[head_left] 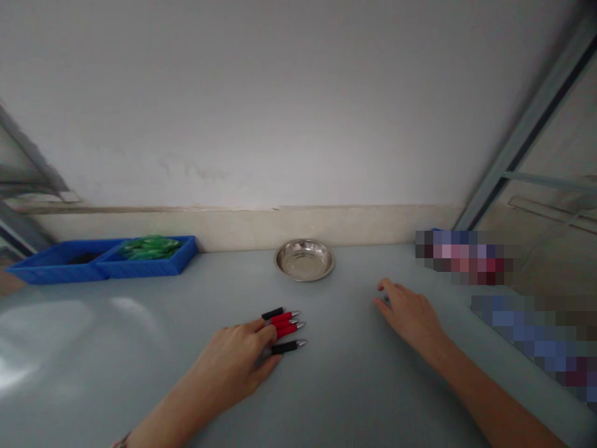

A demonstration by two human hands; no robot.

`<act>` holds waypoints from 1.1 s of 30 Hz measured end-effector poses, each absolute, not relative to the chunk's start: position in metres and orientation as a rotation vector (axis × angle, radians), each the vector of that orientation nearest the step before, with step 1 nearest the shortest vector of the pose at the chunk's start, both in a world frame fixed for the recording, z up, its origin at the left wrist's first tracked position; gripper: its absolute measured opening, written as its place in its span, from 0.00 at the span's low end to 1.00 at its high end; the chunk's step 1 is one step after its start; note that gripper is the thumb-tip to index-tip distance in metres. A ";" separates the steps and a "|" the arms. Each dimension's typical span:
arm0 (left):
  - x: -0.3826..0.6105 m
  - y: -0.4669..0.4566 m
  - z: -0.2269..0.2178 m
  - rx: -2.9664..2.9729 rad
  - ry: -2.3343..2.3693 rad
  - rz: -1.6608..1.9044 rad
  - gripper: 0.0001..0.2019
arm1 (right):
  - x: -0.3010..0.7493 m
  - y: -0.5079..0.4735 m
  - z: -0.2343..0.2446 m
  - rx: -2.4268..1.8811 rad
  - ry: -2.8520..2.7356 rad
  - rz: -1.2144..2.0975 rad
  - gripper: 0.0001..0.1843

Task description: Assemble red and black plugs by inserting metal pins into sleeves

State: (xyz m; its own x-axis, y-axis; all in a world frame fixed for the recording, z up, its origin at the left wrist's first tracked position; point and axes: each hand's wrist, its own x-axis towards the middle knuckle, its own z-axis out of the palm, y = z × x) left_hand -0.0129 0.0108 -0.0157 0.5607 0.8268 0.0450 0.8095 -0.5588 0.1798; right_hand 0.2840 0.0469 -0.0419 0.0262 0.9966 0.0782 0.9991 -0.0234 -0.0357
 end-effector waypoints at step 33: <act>0.011 -0.009 -0.013 2.851 1.205 0.382 0.10 | 0.226 0.003 -0.028 -1.055 -2.170 0.848 0.19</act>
State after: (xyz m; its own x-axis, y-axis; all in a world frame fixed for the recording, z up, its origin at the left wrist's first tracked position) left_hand 0.0114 -0.0091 -0.0134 0.6713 0.7092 0.2153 0.7036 -0.7011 0.1156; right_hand 0.2261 0.0033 -0.0282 -0.5223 0.8247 0.2171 0.4591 0.4864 -0.7434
